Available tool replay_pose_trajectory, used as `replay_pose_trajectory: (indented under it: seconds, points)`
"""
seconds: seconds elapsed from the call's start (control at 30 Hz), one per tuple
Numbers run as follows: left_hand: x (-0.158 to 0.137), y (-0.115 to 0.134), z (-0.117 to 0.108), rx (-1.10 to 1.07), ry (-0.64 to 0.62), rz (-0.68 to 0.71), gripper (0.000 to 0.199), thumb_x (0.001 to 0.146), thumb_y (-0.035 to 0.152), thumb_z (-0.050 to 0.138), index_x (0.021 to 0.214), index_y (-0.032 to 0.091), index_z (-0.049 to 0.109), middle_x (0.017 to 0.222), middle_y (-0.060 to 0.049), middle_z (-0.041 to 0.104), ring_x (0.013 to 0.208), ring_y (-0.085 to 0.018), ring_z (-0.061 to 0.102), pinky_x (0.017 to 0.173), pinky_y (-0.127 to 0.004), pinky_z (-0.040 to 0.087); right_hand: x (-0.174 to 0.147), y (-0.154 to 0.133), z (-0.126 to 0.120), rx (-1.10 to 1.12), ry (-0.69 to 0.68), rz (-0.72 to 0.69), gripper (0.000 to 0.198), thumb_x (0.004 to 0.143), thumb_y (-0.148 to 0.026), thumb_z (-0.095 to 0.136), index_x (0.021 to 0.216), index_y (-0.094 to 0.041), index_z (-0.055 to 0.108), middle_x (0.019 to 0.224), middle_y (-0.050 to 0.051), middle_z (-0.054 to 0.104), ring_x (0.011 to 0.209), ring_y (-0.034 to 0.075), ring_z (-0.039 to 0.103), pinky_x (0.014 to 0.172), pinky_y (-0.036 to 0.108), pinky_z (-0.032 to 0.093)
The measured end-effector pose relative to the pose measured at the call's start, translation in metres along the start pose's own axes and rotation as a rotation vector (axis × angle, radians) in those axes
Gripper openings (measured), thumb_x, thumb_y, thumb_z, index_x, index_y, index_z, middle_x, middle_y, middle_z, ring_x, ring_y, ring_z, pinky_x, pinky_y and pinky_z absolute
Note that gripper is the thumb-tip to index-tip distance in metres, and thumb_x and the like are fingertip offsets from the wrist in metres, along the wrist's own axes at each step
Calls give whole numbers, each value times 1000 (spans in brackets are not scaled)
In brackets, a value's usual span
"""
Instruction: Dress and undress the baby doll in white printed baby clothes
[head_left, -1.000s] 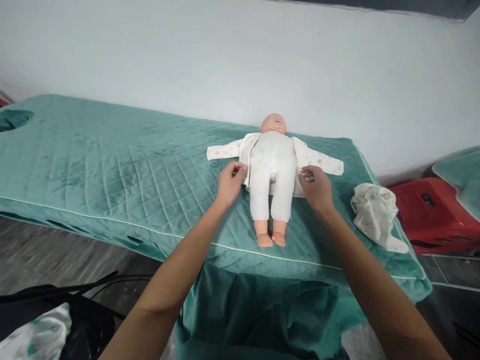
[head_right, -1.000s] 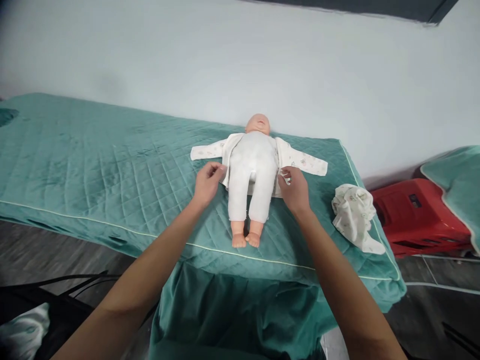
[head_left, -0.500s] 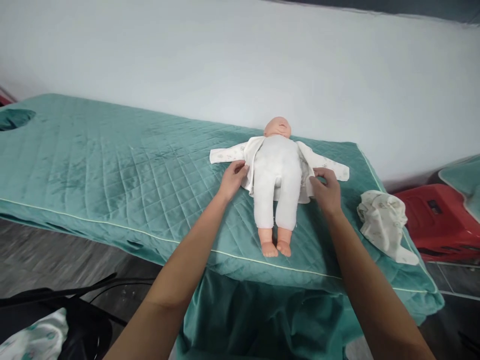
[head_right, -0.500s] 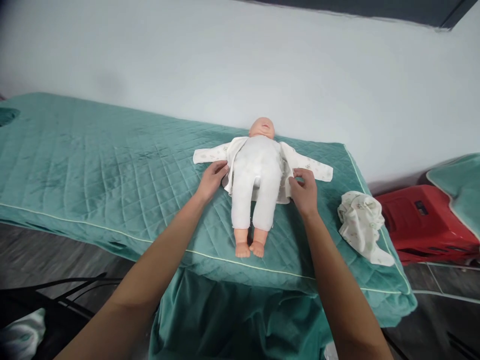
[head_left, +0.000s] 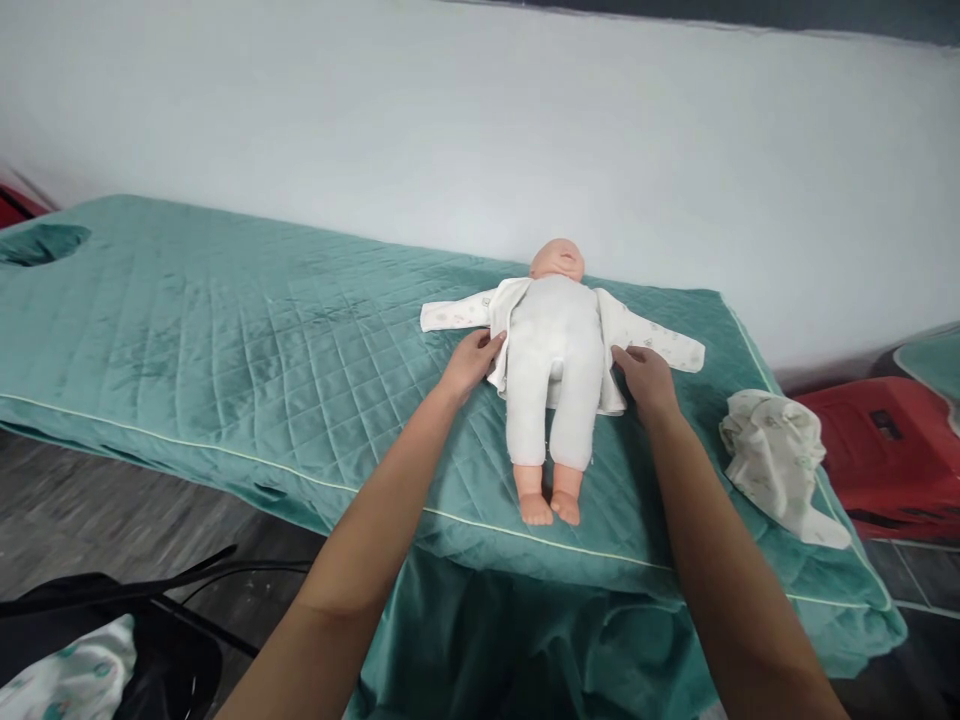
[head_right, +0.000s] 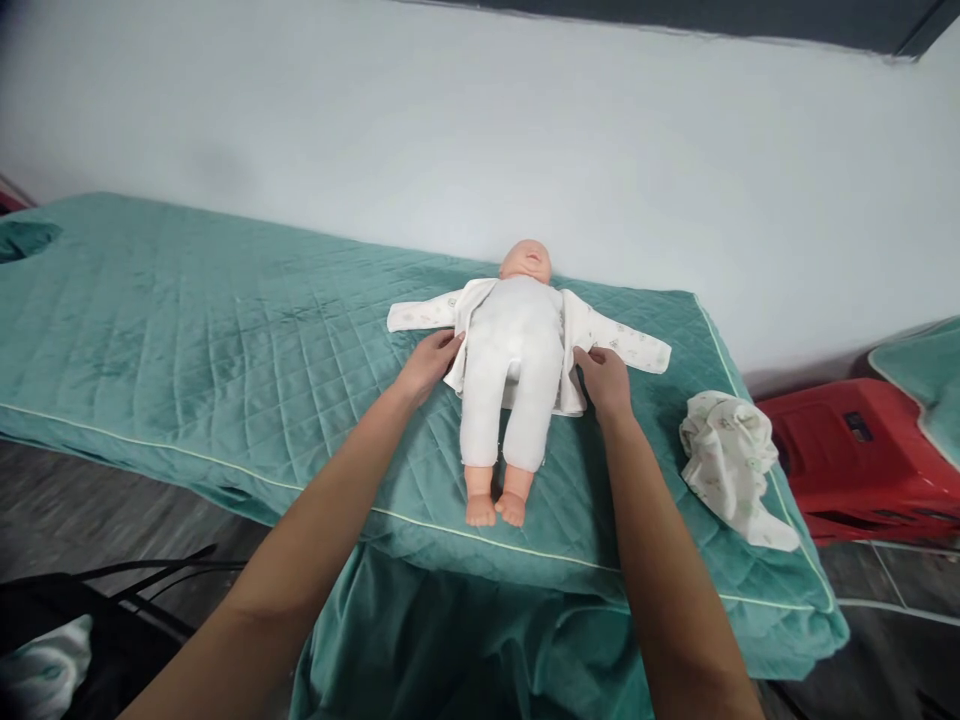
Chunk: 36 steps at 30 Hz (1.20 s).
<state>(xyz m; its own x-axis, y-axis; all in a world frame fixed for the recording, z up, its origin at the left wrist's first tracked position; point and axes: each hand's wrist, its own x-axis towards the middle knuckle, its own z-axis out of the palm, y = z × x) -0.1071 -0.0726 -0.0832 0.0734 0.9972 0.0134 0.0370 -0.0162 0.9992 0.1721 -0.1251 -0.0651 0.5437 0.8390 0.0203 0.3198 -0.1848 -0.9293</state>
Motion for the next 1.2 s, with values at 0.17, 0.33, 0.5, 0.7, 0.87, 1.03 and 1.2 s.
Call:
replay_pose_trajectory:
  seconds: [0.17, 0.33, 0.5, 0.7, 0.87, 1.03, 1.2]
  points:
    - [5, 8, 8, -357, -237, -290, 46, 84, 57, 70, 92, 11, 72, 87, -11, 77, 74, -19, 70, 70, -30, 56, 5, -7, 16, 437, -267, 167, 20, 80, -36, 71, 90, -18, 69, 78, 5, 76, 79, 25, 72, 71, 38, 61]
    - [14, 12, 18, -613, -290, -371, 41, 88, 45, 70, 108, 10, 72, 94, -14, 79, 83, -22, 76, 84, -33, 61, 5, -4, 23, 768, -418, 170, 24, 82, -30, 72, 104, -21, 72, 108, 3, 79, 101, 23, 74, 94, 37, 61]
    - [24, 21, 34, -682, -247, -337, 38, 91, 37, 67, 115, 8, 71, 98, -13, 80, 84, -22, 77, 91, -34, 61, 4, -7, 31, 798, -358, 44, 34, 80, -34, 76, 112, -23, 70, 114, 1, 78, 111, 25, 72, 100, 42, 59]
    - [43, 21, 48, -693, -262, -286, 39, 88, 31, 70, 120, 8, 69, 101, -13, 80, 85, -22, 77, 89, -35, 62, 6, -9, 27, 866, -349, -13, 40, 82, -36, 74, 119, -25, 66, 127, 1, 73, 122, 24, 67, 105, 42, 55]
    - [47, 17, 48, -731, -292, -302, 41, 87, 33, 72, 120, 8, 70, 104, -13, 79, 88, -23, 77, 89, -34, 62, 7, -8, 26, 894, -356, 71, 37, 80, -32, 73, 116, -25, 67, 123, 0, 74, 123, 24, 66, 110, 42, 51]
    - [43, 16, 45, -709, -290, -314, 44, 87, 34, 72, 124, 10, 68, 107, -13, 79, 93, -24, 77, 96, -36, 60, 4, -13, 21, 935, -368, 185, 29, 83, -33, 67, 111, -24, 69, 109, 0, 78, 126, 23, 64, 112, 41, 50]
    - [42, 13, 42, -718, -290, -330, 44, 88, 35, 72, 124, 11, 68, 106, -13, 79, 96, -24, 77, 101, -37, 58, 1, -14, 14, 878, -336, 104, 25, 79, -29, 71, 103, -24, 70, 108, 0, 77, 110, 21, 70, 97, 37, 58]
